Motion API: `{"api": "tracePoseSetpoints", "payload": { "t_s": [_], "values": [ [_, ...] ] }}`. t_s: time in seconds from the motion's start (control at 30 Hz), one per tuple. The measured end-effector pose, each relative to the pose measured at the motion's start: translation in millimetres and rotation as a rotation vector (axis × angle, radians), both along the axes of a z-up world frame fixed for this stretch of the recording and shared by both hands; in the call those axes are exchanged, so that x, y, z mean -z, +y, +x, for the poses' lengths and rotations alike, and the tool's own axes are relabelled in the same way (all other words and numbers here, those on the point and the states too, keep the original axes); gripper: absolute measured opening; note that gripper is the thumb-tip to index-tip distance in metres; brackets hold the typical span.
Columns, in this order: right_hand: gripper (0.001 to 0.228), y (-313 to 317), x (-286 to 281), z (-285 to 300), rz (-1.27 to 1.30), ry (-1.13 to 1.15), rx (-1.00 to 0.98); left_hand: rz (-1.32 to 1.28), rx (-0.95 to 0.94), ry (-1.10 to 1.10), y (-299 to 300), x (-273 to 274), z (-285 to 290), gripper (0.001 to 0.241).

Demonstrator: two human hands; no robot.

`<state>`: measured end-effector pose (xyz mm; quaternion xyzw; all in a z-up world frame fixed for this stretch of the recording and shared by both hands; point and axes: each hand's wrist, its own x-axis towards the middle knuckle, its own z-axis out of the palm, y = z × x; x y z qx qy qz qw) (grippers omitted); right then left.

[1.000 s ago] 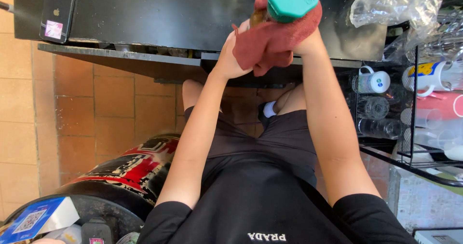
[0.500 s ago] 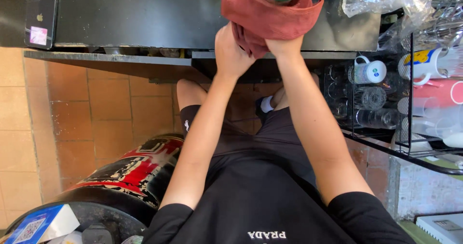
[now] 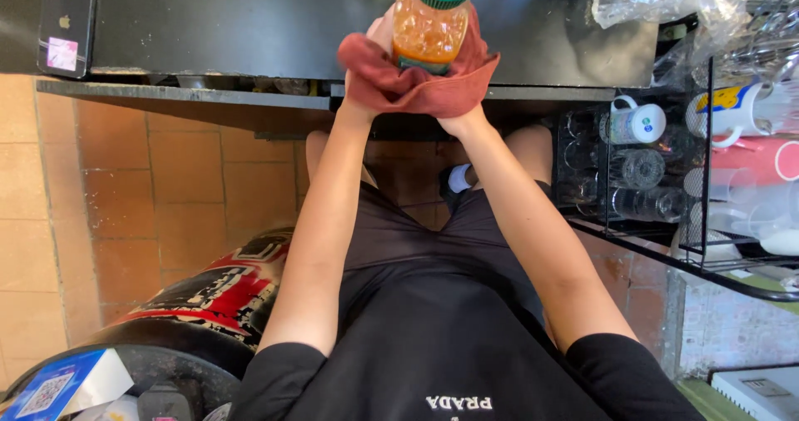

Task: Wiping down liquid syrup and flavor bottles with a cloth in a coffee shop.

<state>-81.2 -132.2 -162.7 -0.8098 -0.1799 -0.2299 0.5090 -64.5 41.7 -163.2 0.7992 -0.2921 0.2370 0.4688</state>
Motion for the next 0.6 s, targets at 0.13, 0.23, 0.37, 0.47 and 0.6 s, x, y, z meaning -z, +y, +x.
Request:
{"api": "tracePoseSetpoints", "payload": {
  "t_s": [0.13, 0.23, 0.37, 0.47, 0.6],
  "values": [
    [0.083, 7.4, -11.2, 0.4, 0.698, 0.312, -0.349, -0.064, -0.016, 0.193, -1.8, 4.7, 2.2, 0.073],
    [0.071, -2.8, -32.0, 14.8, 0.57, 0.227, -0.331, -0.118, -0.027, 0.365, -2.7, 10.6, 3.1, 0.065],
    [0.05, -13.8, -46.0, 42.1, 0.396, 0.304, -0.392, -0.258, 0.122, 0.517, -4.9, -70.9, -13.3, 0.045],
    [0.038, -14.9, -49.9, 59.8, 0.617, 0.563, -0.624, -0.123, 0.134, 0.293, 3.5, -49.0, -10.7, 0.069],
    [0.033, -15.7, -28.6, 62.2, 0.383, 0.512, -0.535, -0.027, 0.003, 0.399, -0.1, -32.8, -14.8, 0.069]
  ]
}}
